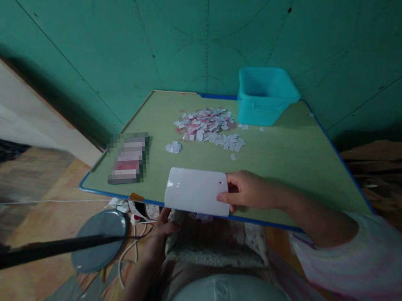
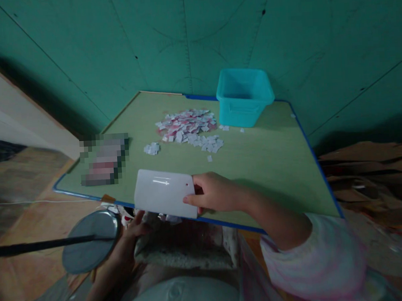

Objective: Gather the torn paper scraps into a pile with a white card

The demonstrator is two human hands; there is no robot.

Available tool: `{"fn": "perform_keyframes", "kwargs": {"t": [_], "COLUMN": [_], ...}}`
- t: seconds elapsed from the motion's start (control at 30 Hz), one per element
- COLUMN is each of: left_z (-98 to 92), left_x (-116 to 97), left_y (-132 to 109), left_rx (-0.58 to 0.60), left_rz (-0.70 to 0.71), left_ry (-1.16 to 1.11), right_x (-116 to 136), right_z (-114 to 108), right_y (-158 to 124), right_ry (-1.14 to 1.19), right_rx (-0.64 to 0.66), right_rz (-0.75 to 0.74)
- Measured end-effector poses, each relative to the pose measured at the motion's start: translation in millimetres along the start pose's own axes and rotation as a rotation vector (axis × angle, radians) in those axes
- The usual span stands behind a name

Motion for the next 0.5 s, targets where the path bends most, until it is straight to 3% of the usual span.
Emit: {"fn": "perform_keyframes", "kwargs": {"t": [0.13, 0.3, 0.5], "left_z": [-2.6, -8.5, -9.5], "left_x": [3, 6, 6], "left_y": [0, 0, 3], "left_rx": [-0.008, -0.137, -0.122], "left_rz": [0.016, -0.046, -0.047], "left_ry": [0.061, 0.071, 0.085], "right_x": [2, 2, -3], "right_z": [1, -6, -11], "right_y": [-2, -2, 0], "right_ry": [-0.036, 0.098, 0.037], "right_rx": [-0.004, -0.055, -0.126], "right_rz": [-0.004, 0.003, 0.007]}}
Point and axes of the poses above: each hand's wrist, its own y-axis towards the middle knuckle, its own z-axis out of the palm, x = y × z, the point moved 4 cm from there along y, towards the middle knuckle, and after that the axes turned 2 degrees about z, right-handed, at the moved point
